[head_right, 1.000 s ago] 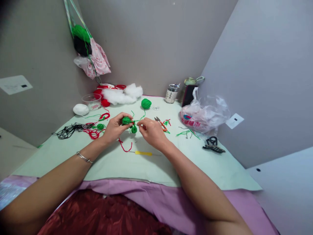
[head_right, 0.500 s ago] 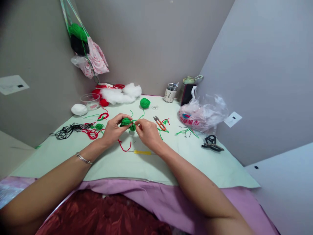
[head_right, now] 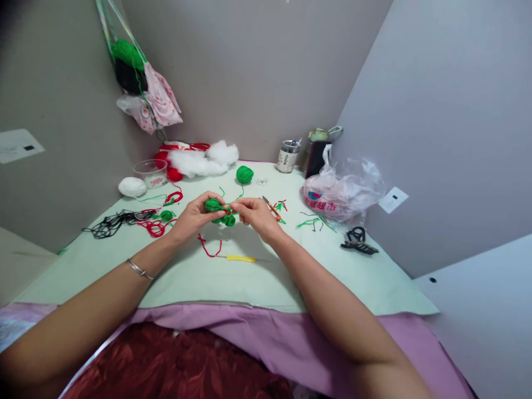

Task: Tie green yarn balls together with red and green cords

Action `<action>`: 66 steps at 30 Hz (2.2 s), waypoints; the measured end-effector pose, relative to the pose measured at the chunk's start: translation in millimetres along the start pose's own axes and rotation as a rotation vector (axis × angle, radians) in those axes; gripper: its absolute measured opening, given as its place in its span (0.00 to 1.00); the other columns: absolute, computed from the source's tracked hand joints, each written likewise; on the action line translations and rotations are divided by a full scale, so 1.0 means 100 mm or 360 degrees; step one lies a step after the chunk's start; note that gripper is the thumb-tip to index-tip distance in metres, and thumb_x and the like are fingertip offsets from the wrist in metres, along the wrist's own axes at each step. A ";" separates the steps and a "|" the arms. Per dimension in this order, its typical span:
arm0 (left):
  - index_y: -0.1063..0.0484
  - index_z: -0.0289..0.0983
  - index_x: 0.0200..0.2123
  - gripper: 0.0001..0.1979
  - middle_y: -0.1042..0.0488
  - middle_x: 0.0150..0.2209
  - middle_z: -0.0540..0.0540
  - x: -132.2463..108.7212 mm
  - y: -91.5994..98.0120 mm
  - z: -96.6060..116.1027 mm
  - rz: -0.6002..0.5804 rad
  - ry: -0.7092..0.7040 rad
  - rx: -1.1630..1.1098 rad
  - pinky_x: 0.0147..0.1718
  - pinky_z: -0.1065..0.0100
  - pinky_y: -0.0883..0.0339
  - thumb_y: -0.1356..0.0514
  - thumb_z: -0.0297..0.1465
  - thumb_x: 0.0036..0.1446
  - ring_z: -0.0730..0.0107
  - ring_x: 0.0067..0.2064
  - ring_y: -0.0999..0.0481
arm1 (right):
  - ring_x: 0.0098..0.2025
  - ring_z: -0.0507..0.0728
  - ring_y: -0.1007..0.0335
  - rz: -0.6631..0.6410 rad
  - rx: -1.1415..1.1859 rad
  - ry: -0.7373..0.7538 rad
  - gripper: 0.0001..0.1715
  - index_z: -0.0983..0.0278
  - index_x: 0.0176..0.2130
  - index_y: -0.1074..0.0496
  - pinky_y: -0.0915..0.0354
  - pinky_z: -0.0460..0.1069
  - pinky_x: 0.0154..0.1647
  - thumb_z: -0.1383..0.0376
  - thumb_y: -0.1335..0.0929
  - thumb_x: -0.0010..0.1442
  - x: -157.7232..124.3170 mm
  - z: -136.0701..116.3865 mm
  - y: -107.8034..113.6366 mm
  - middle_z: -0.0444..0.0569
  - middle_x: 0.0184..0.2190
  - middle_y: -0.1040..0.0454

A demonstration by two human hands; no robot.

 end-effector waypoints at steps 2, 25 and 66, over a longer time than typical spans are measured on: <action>0.29 0.38 0.37 0.15 0.29 0.34 0.50 0.00 -0.02 0.01 -0.0035 -0.0022 0.0040 0.36 0.69 0.36 0.31 0.38 0.48 0.71 0.35 0.29 | 0.23 0.47 0.43 -0.0060 0.0103 -0.0123 0.17 0.66 0.31 0.23 0.46 0.45 0.24 0.54 0.26 0.50 0.00 0.09 -0.04 0.43 0.24 0.31; 0.29 0.38 0.39 0.18 0.24 0.34 0.49 0.00 -0.09 -0.09 -0.0139 0.0130 -0.0068 0.37 0.68 0.34 0.31 0.39 0.48 0.69 0.36 0.25 | 0.27 0.48 0.36 -0.0176 0.0433 -0.0155 0.16 0.66 0.30 0.24 0.39 0.45 0.30 0.57 0.23 0.47 -0.06 0.03 -0.13 0.43 0.24 0.28; 0.33 0.38 0.36 0.12 0.30 0.30 0.52 -0.04 -0.10 0.06 -0.0137 0.0020 0.0405 0.33 0.71 0.38 0.37 0.38 0.54 0.74 0.30 0.32 | 0.21 0.46 0.36 0.0055 0.0516 -0.0009 0.22 0.64 0.34 0.29 0.41 0.43 0.23 0.54 0.23 0.46 -0.08 -0.19 0.03 0.40 0.21 0.29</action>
Point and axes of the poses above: each hand's wrist, its own x-axis towards the middle knuckle, its own y-axis out of the back of the hand, z = x × y, the point moved 10 cm from there along x, towards the middle knuckle
